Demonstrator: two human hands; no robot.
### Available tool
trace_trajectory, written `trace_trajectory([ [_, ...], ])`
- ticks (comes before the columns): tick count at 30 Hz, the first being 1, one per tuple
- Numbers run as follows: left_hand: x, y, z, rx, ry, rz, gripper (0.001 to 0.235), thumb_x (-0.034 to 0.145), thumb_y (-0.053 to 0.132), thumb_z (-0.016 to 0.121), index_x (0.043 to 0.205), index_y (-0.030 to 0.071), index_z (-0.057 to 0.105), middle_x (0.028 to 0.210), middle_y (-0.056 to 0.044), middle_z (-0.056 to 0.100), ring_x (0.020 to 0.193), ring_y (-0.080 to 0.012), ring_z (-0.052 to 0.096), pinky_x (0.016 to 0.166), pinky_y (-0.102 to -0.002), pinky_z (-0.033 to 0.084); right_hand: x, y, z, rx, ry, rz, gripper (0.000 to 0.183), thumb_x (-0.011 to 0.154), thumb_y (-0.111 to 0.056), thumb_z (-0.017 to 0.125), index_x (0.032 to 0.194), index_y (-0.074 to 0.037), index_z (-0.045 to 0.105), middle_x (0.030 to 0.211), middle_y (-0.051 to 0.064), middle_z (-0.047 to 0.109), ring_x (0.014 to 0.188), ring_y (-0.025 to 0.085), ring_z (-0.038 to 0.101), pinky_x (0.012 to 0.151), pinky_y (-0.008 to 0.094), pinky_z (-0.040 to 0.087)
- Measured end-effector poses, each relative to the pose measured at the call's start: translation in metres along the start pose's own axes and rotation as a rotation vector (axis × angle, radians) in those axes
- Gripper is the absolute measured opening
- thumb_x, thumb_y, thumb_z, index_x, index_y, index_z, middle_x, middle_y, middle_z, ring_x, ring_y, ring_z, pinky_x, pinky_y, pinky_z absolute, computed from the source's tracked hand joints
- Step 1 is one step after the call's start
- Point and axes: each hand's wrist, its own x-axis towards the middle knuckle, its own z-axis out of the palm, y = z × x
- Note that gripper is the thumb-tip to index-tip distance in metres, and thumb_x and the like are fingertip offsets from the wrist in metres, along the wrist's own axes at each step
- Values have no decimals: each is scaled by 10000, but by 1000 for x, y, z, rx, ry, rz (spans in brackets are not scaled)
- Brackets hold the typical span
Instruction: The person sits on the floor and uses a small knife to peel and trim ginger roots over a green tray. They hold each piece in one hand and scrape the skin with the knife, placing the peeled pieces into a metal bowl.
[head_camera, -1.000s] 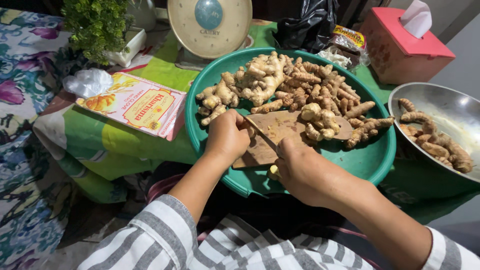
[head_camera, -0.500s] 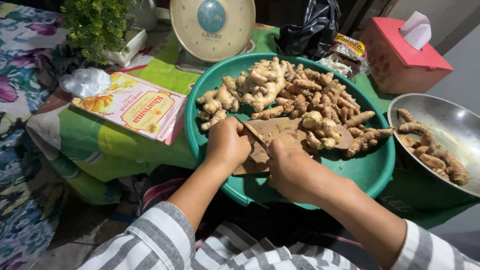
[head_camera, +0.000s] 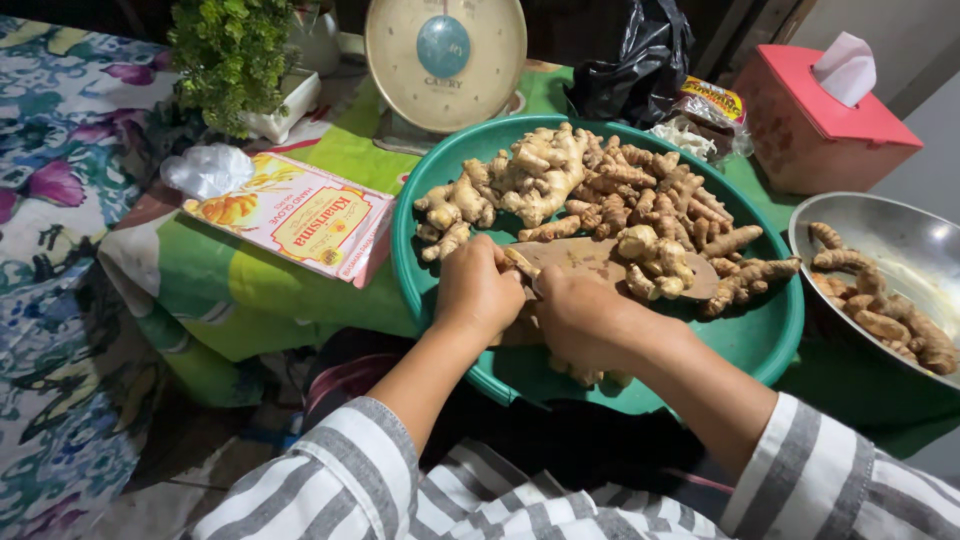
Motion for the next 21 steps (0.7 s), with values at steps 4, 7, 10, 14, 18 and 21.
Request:
trace_trajectory([
  [4, 3, -3, 2, 4, -13, -28, 222, 727, 133, 808, 849, 13, 667, 885, -217, 715, 898, -395, 693, 821, -455, 557, 22, 20, 8, -245, 184, -355, 156, 954, -109, 497, 1045, -10, 575, 789, 205, 726, 678, 330, 742, 552, 457, 583],
  [7, 7, -3, 3, 23, -22, -60, 213, 734, 135, 804, 856, 14, 679, 893, -216, 720, 899, -385, 701, 823, -446, 565, 21, 19, 8, -288, 211, -378, 131, 963, -131, 511, 1024, -40, 584, 791, 205, 722, 730, 360, 723, 598, 472, 562],
  [10, 9, -1, -1, 35, -40, -84, 226, 732, 171, 828, 840, 18, 701, 876, -204, 726, 885, -368, 710, 816, -438, 569, 0, 15, -3, -38, -38, -113, 161, 1001, -128, 464, 1136, -63, 520, 803, 175, 711, 683, 334, 729, 574, 470, 569],
  [14, 7, 4, -7, -44, -61, -66, 305, 648, 162, 844, 847, 11, 670, 811, -164, 725, 798, -317, 720, 743, -413, 577, -25, 22, -6, -4, -9, -131, 136, 991, -148, 525, 1084, -52, 551, 784, 201, 687, 650, 333, 697, 564, 482, 542],
  [18, 4, 6, -14, -179, -89, -164, 344, 695, 151, 781, 1000, 75, 642, 776, -139, 740, 733, -279, 742, 701, -388, 588, -20, 33, 0, -44, 69, -253, 179, 905, -131, 608, 1048, -29, 571, 814, 192, 696, 713, 315, 705, 583, 473, 556],
  [21, 7, 5, -16, -96, 99, 76, 125, 751, 101, 733, 849, 23, 738, 855, -137, 720, 792, -295, 712, 752, -404, 576, -14, 39, 5, -113, 165, -417, 291, 805, -109, 681, 1063, -32, 569, 853, 172, 699, 780, 295, 713, 603, 448, 577],
])
